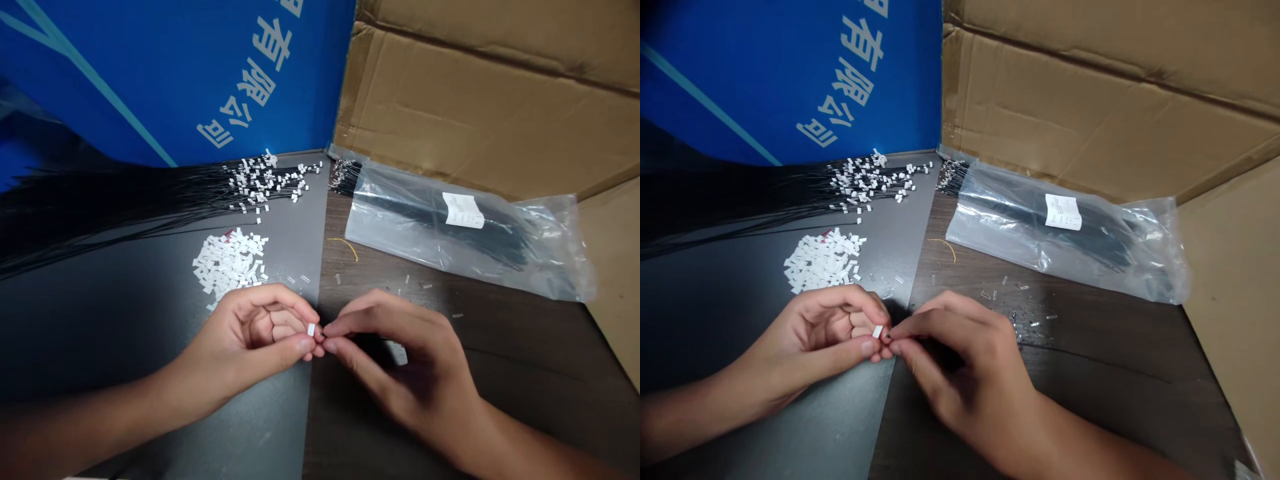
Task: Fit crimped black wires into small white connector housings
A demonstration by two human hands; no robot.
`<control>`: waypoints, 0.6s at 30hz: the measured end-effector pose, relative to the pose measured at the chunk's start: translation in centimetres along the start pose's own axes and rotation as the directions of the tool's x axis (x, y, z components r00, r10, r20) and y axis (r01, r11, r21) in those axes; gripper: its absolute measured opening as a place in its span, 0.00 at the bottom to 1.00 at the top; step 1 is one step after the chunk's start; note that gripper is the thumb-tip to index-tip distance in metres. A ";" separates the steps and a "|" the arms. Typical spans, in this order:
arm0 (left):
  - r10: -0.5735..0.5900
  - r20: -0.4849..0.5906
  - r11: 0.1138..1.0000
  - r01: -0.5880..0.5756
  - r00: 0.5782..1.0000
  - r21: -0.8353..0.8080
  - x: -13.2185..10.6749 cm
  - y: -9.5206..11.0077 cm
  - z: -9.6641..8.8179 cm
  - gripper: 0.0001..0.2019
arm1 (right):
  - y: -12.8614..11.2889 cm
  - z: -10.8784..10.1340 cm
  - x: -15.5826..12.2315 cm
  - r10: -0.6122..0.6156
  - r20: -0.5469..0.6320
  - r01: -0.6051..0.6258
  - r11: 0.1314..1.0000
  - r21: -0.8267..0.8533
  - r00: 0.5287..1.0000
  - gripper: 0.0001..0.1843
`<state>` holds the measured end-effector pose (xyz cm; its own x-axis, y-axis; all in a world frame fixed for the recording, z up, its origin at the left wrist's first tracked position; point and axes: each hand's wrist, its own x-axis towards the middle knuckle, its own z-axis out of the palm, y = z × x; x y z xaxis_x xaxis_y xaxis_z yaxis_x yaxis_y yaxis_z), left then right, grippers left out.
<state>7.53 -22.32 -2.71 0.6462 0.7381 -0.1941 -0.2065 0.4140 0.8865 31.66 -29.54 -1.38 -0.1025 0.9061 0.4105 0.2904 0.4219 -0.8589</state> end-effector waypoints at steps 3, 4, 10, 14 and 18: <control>0.053 -0.058 0.992 -0.046 0.997 0.114 -0.1 0.2 0.3 0.12 | 0.0 -0.2 -0.4 -0.146 0.048 0.152 0.974 -0.169 0.988 0.10; 0.089 -0.082 0.984 -0.074 0.993 0.165 -0.2 0.2 0.4 0.11 | 0.0 -0.2 -0.6 -0.172 0.062 0.181 0.962 -0.204 0.983 0.10; 0.288 -0.140 0.889 -0.210 0.947 0.408 -0.3 0.2 0.9 0.08 | 0.0 0.1 -1.0 -0.166 0.090 0.184 0.953 -0.242 0.982 0.08; 0.369 -0.145 0.844 -0.265 0.918 0.465 -0.4 0.4 1.0 0.09 | -0.4 -0.2 -0.4 0.036 0.120 -0.016 0.986 -0.164 0.992 0.03; 0.438 -0.165 0.802 -0.301 0.884 0.516 -0.5 0.7 1.2 0.09 | -1.0 -1.0 0.5 0.138 0.200 -0.108 0.982 -0.154 0.970 0.10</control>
<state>7.97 -23.06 -1.50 0.3597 0.9213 0.1475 0.0187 -0.1652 0.9861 32.24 -29.52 -0.01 -0.2497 0.9433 0.2187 0.4431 0.3121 -0.8404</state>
